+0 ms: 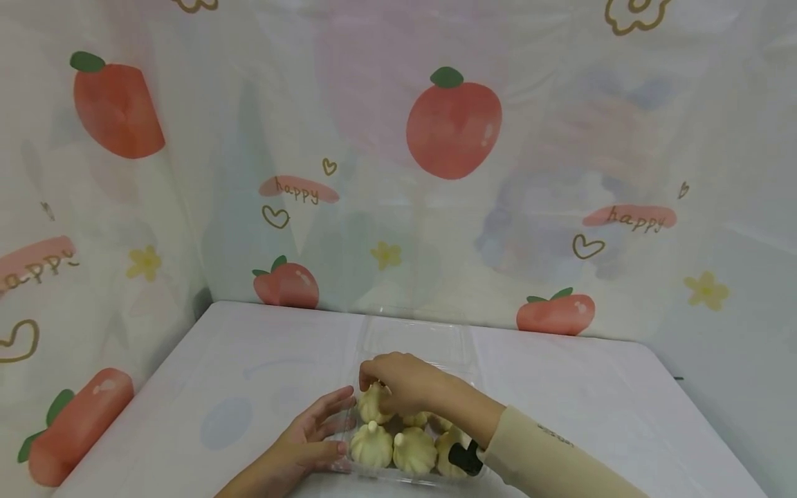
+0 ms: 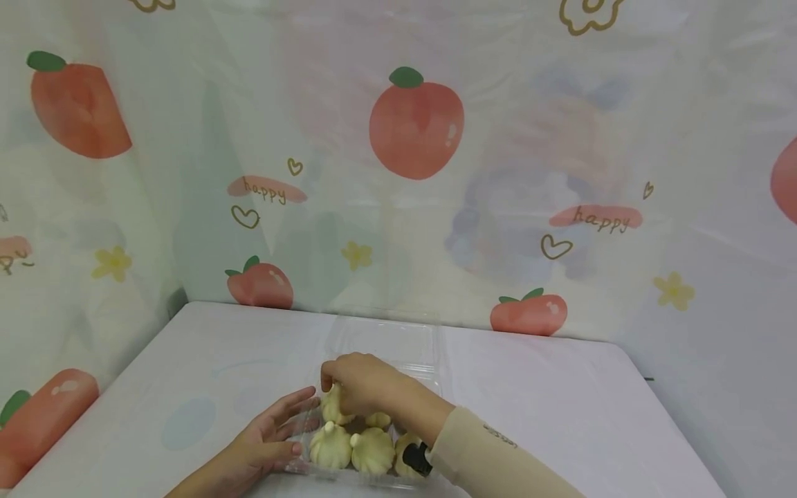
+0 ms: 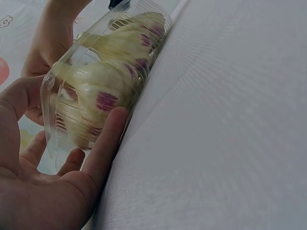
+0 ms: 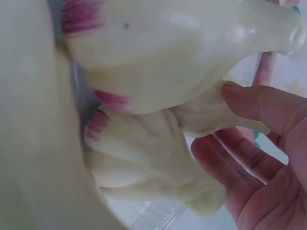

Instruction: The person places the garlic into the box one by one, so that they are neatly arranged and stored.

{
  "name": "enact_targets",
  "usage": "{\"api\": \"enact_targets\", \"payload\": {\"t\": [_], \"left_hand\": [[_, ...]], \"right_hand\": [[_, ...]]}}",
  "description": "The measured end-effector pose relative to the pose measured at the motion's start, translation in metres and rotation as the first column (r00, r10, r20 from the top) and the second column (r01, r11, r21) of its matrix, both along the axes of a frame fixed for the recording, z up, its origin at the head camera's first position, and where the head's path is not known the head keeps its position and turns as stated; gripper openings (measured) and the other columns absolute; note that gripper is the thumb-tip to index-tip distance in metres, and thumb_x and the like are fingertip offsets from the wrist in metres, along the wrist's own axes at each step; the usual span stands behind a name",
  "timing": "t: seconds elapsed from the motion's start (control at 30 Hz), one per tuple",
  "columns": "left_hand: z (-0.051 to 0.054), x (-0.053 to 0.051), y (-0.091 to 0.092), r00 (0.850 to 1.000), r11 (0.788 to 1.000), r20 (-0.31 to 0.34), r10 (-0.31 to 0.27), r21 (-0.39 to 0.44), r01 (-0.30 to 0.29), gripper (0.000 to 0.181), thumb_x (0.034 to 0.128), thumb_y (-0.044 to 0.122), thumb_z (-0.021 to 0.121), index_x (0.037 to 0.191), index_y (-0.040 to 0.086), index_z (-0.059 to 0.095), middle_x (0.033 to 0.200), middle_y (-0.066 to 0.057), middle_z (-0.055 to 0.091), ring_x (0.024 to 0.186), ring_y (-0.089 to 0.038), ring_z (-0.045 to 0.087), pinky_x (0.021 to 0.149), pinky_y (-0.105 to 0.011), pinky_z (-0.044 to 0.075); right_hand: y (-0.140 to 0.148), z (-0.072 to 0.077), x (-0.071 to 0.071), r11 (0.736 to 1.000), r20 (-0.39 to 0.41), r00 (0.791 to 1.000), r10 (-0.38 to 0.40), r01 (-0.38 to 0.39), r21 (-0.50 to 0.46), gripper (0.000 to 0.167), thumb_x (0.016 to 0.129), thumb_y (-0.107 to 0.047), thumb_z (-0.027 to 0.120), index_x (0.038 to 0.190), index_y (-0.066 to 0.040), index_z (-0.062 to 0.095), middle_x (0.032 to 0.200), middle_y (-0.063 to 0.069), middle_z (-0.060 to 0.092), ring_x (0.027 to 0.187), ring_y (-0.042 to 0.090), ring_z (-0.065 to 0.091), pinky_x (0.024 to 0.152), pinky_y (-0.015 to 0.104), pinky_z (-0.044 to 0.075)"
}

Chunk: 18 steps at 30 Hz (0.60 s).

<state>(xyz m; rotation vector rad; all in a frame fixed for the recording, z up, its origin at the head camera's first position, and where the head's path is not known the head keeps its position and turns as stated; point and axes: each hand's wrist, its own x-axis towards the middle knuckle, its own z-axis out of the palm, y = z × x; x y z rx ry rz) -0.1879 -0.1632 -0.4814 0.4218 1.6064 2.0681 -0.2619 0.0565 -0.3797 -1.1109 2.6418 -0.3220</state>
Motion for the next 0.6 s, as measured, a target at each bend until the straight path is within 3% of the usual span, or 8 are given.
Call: {"api": "enact_targets", "payload": {"t": [0.3,0.43,0.6], "left_hand": [[0.001,0.000,0.001,1.000,1.000,0.000,0.004,0.007,-0.004,0.074,0.0990,0.013,0.062,0.160,0.015,0.019,0.164,-0.021,0.012,0.142,-0.032,0.036,0.093,-0.050,0.053],[0.001,0.000,0.002,1.000,1.000,0.014,0.003,0.001,-0.003,0.074,0.0991,0.013,0.062,0.160,0.017,0.019,0.164,-0.018,0.013,0.142,-0.032,0.036,0.093,-0.050,0.053],[0.001,0.001,0.003,0.999,1.000,0.027,0.016,-0.010,-0.016,0.075,0.0984,0.014,0.063,0.160,0.017,0.020,0.164,-0.019,0.014,0.142,-0.032,0.036,0.092,-0.050,0.054]], "right_hand": [[0.000,-0.005,0.000,1.000,-0.045,0.999,0.008,-0.008,0.016,0.035,0.072,-0.008,0.085,0.094,-0.026,0.065,0.094,-0.012,0.056,0.080,0.006,0.054,0.070,0.022,0.048],[0.010,0.002,0.001,0.999,-0.049,0.998,0.024,-0.025,-0.020,0.034,0.077,-0.012,0.084,0.102,-0.025,0.066,0.104,-0.008,0.061,0.094,0.010,0.060,0.078,0.026,0.051],[0.029,0.015,-0.002,0.988,0.003,1.000,0.016,-0.015,-0.151,0.037,0.082,-0.014,0.081,0.115,-0.021,0.064,0.119,-0.003,0.064,0.111,0.024,0.063,0.085,0.031,0.054]]}}
